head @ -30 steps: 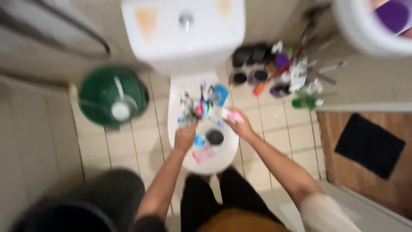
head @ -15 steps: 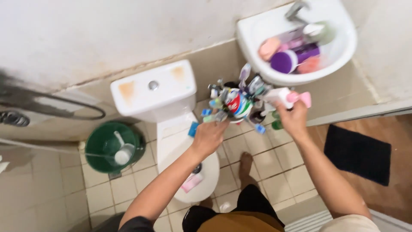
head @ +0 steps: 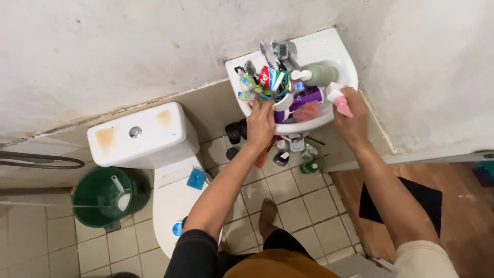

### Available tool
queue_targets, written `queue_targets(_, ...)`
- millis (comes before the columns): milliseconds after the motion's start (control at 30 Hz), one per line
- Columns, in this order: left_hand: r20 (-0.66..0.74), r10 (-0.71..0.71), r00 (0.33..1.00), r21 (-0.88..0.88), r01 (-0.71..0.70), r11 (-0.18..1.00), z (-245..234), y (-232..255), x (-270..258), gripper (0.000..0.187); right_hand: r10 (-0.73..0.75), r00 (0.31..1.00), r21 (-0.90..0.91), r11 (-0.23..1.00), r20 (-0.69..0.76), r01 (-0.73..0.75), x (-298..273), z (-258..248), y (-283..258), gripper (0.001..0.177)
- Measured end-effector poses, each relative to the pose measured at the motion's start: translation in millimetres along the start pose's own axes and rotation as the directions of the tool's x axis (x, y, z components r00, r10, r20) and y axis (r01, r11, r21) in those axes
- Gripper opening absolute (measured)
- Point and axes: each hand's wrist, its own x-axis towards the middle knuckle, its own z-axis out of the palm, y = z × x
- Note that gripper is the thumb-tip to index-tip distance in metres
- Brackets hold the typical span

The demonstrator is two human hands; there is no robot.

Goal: Organizing and cleaning various personal care items and cleaning supplies on top of a toilet tank and in a bathroom sink.

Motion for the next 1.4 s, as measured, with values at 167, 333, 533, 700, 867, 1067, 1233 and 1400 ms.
queue_targets(167, 0.024, -0.135, 0.991, 0.059, 0.133, 0.989, 40.2, -8.6, 14.6, 0.012, -0.012, 1.000, -0.001, 1.000, 0.010, 0.012, -2.0, 16.1, 43.7, 0.023)
queue_targets(333, 0.021, -0.238, 0.971, 0.080, 0.236, 0.969, 66.0, -5.9, 34.0, 0.011, -0.070, 0.997, -0.110, 0.991, 0.044, 0.075, -18.7, 47.0, 96.1, 0.026)
queue_targets(533, 0.063, -0.429, 0.901, 0.118, 0.420, 0.900, 74.7, -2.1, 53.3, 0.011, -0.041, 0.994, -0.277, 0.958, 0.105, 0.069, -34.1, 64.9, 111.2, 0.055)
queue_targets(700, 0.117, -0.489, 0.865, 0.166, 0.468, 0.868, 85.2, -12.0, 62.0, 0.017, 0.119, 0.961, -0.274, 0.961, 0.249, -0.048, -28.6, 63.5, 94.0, 0.072)
queue_targets(867, 0.140, -0.524, 0.840, 0.129, 0.509, 0.851, 87.4, -12.4, 67.3, 0.027, 0.037, 0.965, -0.219, 0.975, 0.260, 0.022, -33.7, 62.6, 108.0, 0.078)
queue_targets(1067, 0.156, -0.539, 0.828, 0.076, 0.534, 0.842, 46.1, 31.9, 72.4, 0.042, -0.080, 0.976, 0.004, 0.997, 0.202, 0.081, -38.4, 49.6, 112.7, 0.042)
queue_targets(1233, 0.185, -0.549, 0.815, 0.096, 0.540, 0.836, 43.0, 32.1, 68.3, 0.052, -0.107, 0.971, 0.075, 0.993, 0.214, 0.093, -41.0, 43.2, 139.9, 0.082)
queue_targets(1400, 0.101, -0.408, 0.907, -0.087, 0.417, 0.905, 78.1, -10.0, 43.0, 0.057, -0.103, 0.893, 0.093, 0.993, 0.438, 0.069, -48.4, 29.6, 169.4, 0.054)
